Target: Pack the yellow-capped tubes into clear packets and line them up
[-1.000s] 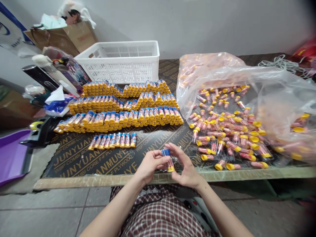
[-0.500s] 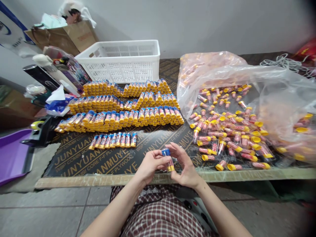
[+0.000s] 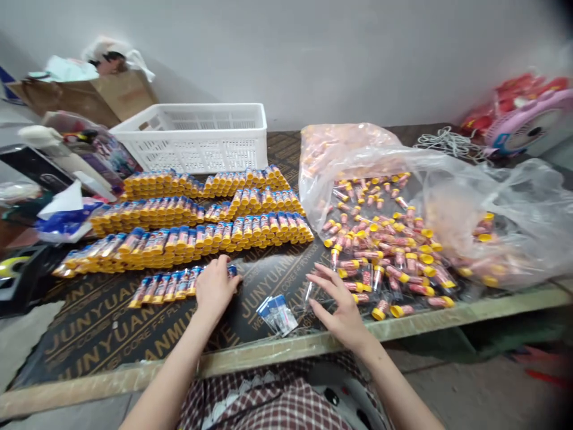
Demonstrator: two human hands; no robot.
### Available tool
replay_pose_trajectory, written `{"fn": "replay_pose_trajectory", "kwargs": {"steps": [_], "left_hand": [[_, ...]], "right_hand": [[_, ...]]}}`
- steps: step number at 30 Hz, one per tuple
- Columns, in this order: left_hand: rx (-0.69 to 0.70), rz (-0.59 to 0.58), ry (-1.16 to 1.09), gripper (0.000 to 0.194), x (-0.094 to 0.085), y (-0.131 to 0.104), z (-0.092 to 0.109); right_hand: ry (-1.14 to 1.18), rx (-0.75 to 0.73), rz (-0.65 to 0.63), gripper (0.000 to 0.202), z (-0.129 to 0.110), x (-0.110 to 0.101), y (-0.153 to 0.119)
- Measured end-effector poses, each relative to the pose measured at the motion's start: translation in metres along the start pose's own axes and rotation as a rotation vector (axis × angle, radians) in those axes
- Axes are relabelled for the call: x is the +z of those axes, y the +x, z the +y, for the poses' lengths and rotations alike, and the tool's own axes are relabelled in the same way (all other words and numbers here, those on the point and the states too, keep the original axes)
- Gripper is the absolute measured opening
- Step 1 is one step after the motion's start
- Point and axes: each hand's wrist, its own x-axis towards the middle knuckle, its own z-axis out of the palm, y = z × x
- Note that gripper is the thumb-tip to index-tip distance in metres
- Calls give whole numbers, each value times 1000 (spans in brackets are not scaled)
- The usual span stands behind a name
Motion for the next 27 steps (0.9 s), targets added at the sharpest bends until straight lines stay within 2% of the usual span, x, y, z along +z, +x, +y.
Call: {"fn": "replay_pose_trajectory", "kwargs": {"steps": [3,5,6,9,11,13,17,22,25,27], "left_hand": [[15,57,-6,29,-3,-10,9],[57,47,-120,24,-2,-21,21],[88,0,-202,24,-1,-26,28],[144,-241,-375,20,11,-42,43],[121,-311,-423,13,19,-49,47],[100,-306,-460,9,24,-53,46],[118,-292,-488,13,26,-55,44],[96,-190,-559,8,25,-58,46],[11,-143,-745,9,26,-58,47],[-104,-185,-1006,12,27,-56,48]], "right_hand": [[-196,-7,131,31,22,-19,4],[-379,3,179,28,44,-31,9],[-481,18,164,28,54,-36,12],[-731,69,56,28,78,-45,19],[-785,79,23,24,83,-48,21],[-724,85,35,20,80,-49,21],[-414,106,61,22,60,-48,18],[-45,188,32,25,27,-24,10],[112,270,54,25,13,-4,4],[214,328,84,26,6,5,1]]}}
